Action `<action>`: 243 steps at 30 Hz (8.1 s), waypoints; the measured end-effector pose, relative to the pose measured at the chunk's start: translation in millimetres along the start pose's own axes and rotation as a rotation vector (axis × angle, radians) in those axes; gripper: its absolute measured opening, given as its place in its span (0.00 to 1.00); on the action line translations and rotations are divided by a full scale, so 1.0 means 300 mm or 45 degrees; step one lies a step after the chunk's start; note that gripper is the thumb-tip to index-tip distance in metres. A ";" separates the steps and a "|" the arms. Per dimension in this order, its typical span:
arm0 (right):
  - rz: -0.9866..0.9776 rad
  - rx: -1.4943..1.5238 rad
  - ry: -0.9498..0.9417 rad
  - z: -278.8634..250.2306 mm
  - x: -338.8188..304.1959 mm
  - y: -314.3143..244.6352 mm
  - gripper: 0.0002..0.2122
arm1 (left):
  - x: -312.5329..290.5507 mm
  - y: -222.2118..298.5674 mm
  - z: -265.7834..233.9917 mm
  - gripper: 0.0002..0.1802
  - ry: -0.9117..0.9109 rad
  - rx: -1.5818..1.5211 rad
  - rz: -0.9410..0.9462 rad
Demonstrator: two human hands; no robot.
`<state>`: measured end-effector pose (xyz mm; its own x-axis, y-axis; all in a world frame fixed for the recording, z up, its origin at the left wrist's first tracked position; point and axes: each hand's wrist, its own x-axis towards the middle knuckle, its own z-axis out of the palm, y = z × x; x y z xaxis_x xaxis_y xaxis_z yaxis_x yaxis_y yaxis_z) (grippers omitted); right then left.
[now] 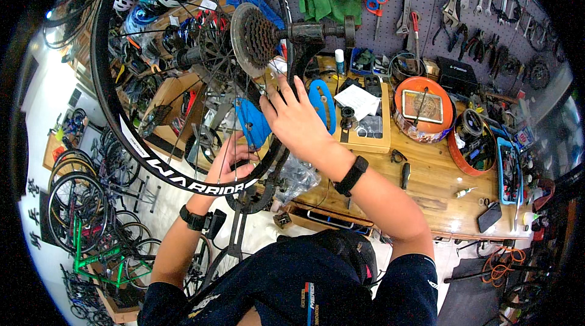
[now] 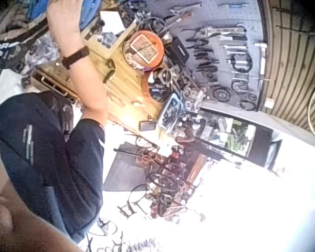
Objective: The person trues a bicycle wheel mounted on a stand using a spoke wrench. They rotate the wheel to identify wobbles and use the tool to adjust the tension of the spokes one by one.
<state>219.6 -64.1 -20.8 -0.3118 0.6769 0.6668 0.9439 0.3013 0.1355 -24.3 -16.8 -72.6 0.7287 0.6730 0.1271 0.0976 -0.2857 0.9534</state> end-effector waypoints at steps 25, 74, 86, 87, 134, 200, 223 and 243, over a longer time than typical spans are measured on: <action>1.649 -0.123 -0.512 -0.128 -1.258 0.560 0.33 | 0.011 0.015 0.007 0.33 -0.051 0.042 -0.065; 1.521 0.034 -0.511 -0.062 -1.608 0.106 0.15 | 0.010 0.019 0.002 0.30 -0.103 0.004 -0.033; 1.502 -0.008 -0.572 -0.010 -1.574 0.192 0.16 | 0.001 0.008 -0.002 0.32 -0.075 0.072 0.005; 1.489 -0.040 -0.569 0.006 -1.568 0.194 0.16 | 0.009 0.021 -0.003 0.32 -0.074 0.073 0.004; 1.849 0.956 0.277 -0.403 -0.692 -0.356 0.13 | 0.023 0.118 -0.089 0.13 -0.412 -0.589 -0.017; 1.520 0.538 -0.721 0.133 -1.145 0.013 0.20 | 0.114 0.352 -0.212 0.35 0.099 -0.334 0.343; 1.692 -0.459 -1.054 0.060 -1.467 0.429 0.48 | -0.018 0.241 -0.012 0.29 -0.122 -0.293 -0.299; 0.831 0.801 -0.220 -0.349 -0.477 0.230 0.39 | -0.003 0.200 -0.051 0.30 -0.108 0.085 -0.280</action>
<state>340.7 -210.5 -30.3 0.2015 0.9165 0.3456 0.7207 0.1002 -0.6860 -29.5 -24.1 -11.4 0.7391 0.6649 -0.1076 0.3025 -0.1850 0.9350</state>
